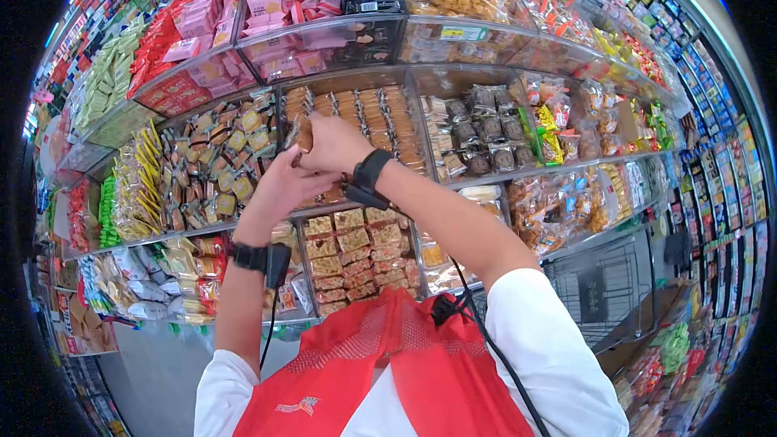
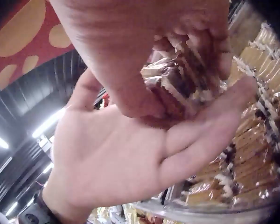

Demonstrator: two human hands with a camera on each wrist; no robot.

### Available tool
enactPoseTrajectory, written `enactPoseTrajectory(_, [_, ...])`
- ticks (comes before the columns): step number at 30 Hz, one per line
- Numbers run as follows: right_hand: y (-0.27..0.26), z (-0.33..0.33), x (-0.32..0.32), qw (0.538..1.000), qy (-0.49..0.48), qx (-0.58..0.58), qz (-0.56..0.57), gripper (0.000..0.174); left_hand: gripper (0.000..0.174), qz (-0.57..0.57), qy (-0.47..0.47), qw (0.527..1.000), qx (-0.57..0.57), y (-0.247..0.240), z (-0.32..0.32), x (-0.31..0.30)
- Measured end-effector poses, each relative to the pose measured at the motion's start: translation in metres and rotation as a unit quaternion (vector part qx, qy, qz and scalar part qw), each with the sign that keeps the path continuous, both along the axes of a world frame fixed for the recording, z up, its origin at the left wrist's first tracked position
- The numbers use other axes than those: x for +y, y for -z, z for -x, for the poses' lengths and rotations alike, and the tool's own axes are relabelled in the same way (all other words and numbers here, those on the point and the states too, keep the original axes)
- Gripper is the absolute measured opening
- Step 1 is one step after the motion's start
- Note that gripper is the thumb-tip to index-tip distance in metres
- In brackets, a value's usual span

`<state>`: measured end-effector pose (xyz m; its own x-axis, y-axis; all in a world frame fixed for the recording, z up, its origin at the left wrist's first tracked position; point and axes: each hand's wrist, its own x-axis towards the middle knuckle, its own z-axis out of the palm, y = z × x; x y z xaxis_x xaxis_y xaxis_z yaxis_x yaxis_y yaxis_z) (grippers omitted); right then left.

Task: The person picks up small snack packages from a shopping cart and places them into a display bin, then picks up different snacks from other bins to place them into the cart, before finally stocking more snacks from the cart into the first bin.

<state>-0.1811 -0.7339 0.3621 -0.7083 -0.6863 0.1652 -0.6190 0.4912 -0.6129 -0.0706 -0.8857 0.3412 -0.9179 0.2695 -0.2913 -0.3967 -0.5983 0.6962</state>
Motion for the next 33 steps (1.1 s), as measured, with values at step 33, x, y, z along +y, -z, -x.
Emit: enactPoseTrajectory(33, [0.079, 0.067, -0.053, 0.998, 0.021, -0.041, -0.050, 0.034, 0.058, 0.817, -0.004, 0.426, 0.388, -0.020, 0.081, -0.054])
